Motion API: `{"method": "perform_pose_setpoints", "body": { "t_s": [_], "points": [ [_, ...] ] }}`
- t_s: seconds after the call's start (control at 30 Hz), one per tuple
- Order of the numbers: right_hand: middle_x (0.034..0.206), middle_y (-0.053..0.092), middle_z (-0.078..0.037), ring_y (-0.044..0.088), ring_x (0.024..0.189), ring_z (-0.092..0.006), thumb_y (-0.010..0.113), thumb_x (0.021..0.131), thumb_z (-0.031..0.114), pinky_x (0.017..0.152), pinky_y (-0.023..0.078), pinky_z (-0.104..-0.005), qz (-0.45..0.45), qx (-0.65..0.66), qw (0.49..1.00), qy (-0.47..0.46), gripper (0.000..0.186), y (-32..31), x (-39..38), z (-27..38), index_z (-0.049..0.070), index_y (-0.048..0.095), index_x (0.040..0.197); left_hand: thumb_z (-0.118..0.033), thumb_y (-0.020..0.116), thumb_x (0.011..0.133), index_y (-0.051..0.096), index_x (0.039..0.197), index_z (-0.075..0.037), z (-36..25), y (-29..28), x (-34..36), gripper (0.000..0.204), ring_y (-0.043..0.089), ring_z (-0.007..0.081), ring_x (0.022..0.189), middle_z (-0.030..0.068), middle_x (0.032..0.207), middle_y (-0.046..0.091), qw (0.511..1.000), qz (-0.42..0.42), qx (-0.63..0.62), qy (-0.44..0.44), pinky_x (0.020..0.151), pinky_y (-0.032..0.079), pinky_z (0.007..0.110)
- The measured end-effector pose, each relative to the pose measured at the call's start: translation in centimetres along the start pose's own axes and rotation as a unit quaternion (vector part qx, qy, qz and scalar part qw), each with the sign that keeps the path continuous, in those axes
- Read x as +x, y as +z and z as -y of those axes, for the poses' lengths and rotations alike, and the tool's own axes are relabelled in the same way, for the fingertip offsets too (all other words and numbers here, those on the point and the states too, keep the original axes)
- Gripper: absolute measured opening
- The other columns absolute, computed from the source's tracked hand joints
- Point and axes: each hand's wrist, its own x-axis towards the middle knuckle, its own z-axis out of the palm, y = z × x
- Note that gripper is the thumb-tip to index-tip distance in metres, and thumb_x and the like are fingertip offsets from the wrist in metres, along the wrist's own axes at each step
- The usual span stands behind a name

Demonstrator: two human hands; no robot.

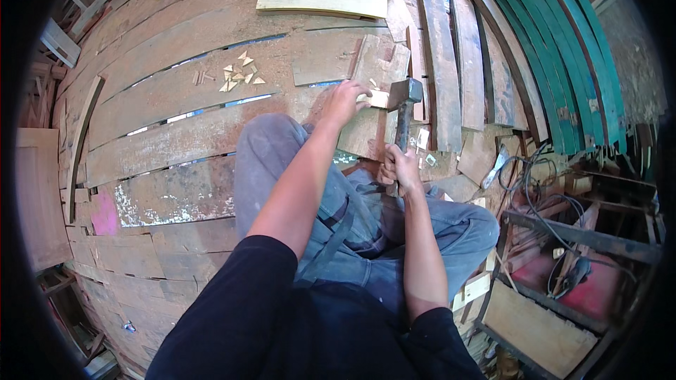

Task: Shaping a small piece of wood using an axe and striking it with a mallet.

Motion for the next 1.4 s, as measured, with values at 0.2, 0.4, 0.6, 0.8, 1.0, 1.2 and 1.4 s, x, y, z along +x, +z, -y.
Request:
{"method": "perform_pose_setpoints", "body": {
  "t_s": [0.2,0.4,0.6,0.8,1.0,1.2,1.4],
  "points": [
    [0.047,0.027,0.004,0.026,0.033,-0.0081,0.049,0.096,0.021,0.033,0.022,-0.0277,-0.022,0.018,0.999,-0.038,0.040,0.0,-1.1,-0.9,0.013,0.034,0.060,-0.025,0.079,0.072,0.063,0.118,-0.022,-0.8,-0.1,0.1,0.049,0.055,0.0274,0.113,0.0029,0.121,0.059,0.998,0.018,0.003,-0.058,0.094,0.047,0.040],
    [0.045,0.025,0.003,0.025,0.032,-0.0086,0.050,0.095,0.020,0.031,0.020,-0.0275,-0.023,0.045,0.996,-0.073,0.040,-0.5,-2.3,0.2,0.015,0.031,0.061,-0.021,0.077,0.074,0.066,0.113,-0.021,-2.2,-1.7,0.3,0.040,0.060,0.0274,0.104,0.0049,0.108,0.064,0.999,0.051,0.006,0.008,0.091,0.048,0.038],
    [0.045,0.026,0.004,0.025,0.032,-0.0077,0.050,0.096,0.020,0.032,0.021,-0.0273,-0.026,-0.021,0.998,-0.062,0.041,0.7,-3.4,1.0,0.015,0.031,0.060,-0.018,0.071,0.080,0.072,0.104,-0.019,-2.2,-1.5,0.6,0.023,0.062,0.0290,0.102,0.0060,0.110,0.067,0.997,0.049,-0.065,-0.013,0.087,0.049,0.038],
    [0.045,0.028,0.004,0.026,0.033,-0.0075,0.051,0.095,0.019,0.032,0.020,-0.0277,-0.033,-0.095,0.993,-0.064,0.041,0.1,-2.8,0.7,0.015,0.032,0.059,-0.018,0.072,0.080,0.072,0.103,-0.019,-2.5,-1.5,0.9,0.023,0.063,0.0301,0.101,0.0075,0.108,0.068,0.995,0.062,-0.067,-0.035,0.086,0.050,0.039],
    [0.046,0.028,0.005,0.026,0.033,-0.0077,0.051,0.094,0.018,0.032,0.021,-0.0278,-0.038,-0.116,0.992,-0.038,0.040,0.2,-2.1,0.9,0.015,0.032,0.059,-0.012,0.075,0.075,0.074,0.096,-0.014,-0.6,0.1,1.5,0.021,0.065,0.0311,0.095,0.0103,0.103,0.069,0.991,0.030,-0.127,0.017,0.084,0.050,0.037],
    [0.046,0.026,0.005,0.025,0.033,-0.0080,0.050,0.093,0.018,0.032,0.021,-0.0283,-0.057,-0.103,0.993,-0.028,0.040,0.9,-2.4,1.5,0.015,0.030,0.059,-0.011,0.076,0.074,0.074,0.093,-0.011,0.4,0.9,1.6,0.019,0.065,0.0309,0.094,0.0119,0.101,0.070,0.989,0.012,-0.144,0.020,0.084,0.051,0.037],
    [0.046,0.027,0.004,0.026,0.034,-0.0077,0.050,0.092,0.017,0.032,0.021,-0.0283,-0.026,-0.099,0.995,-0.015,0.037,0.2,-1.9,1.8,0.015,0.032,0.060,-0.013,0.076,0.074,0.074,0.095,-0.012,-0.1,0.8,1.6,0.022,0.065,0.0316,0.094,0.0126,0.101,0.070,0.991,0.022,-0.134,-0.010,0.084,0.050,0.037]
  ]
}}
